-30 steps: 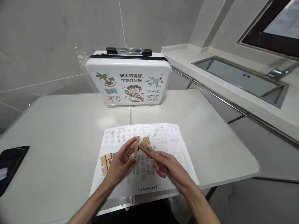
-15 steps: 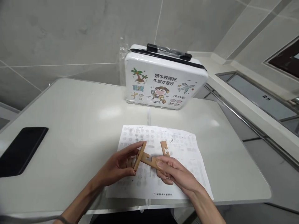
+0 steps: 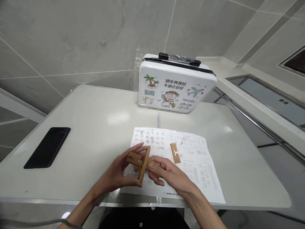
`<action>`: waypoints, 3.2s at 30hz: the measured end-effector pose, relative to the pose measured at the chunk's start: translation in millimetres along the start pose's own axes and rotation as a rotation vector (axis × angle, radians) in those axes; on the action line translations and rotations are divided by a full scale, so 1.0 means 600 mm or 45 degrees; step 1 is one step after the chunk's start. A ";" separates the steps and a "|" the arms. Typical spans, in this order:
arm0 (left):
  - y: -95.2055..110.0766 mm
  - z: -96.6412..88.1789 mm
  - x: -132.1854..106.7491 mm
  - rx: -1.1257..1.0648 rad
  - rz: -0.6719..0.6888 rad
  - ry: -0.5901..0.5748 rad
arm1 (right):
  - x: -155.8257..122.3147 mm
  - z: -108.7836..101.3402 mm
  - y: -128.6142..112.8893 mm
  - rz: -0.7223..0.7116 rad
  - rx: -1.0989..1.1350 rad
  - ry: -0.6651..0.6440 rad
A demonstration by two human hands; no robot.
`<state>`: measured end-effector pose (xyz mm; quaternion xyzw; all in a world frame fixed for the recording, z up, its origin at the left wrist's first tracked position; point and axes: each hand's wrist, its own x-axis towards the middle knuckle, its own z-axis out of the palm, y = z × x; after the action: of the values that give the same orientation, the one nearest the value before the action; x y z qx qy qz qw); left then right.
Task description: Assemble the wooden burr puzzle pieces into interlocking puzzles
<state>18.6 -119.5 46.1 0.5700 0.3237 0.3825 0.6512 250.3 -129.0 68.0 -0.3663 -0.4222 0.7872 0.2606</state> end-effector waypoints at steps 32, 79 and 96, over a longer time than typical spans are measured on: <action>-0.023 0.206 0.085 -0.119 -0.475 0.436 | -0.123 -0.106 0.035 -0.263 -0.699 0.391; -0.027 0.173 0.066 0.715 -0.068 0.194 | -0.131 -0.083 0.054 -0.365 -0.120 0.760; -0.058 0.193 0.095 0.745 -0.013 0.054 | -0.149 -0.117 0.077 -0.385 -0.103 0.861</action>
<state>150.7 -129.4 28.7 0.7237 0.4367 0.2815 0.4542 355.2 -183.7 33.9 -0.5492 -0.3924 0.5570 0.4840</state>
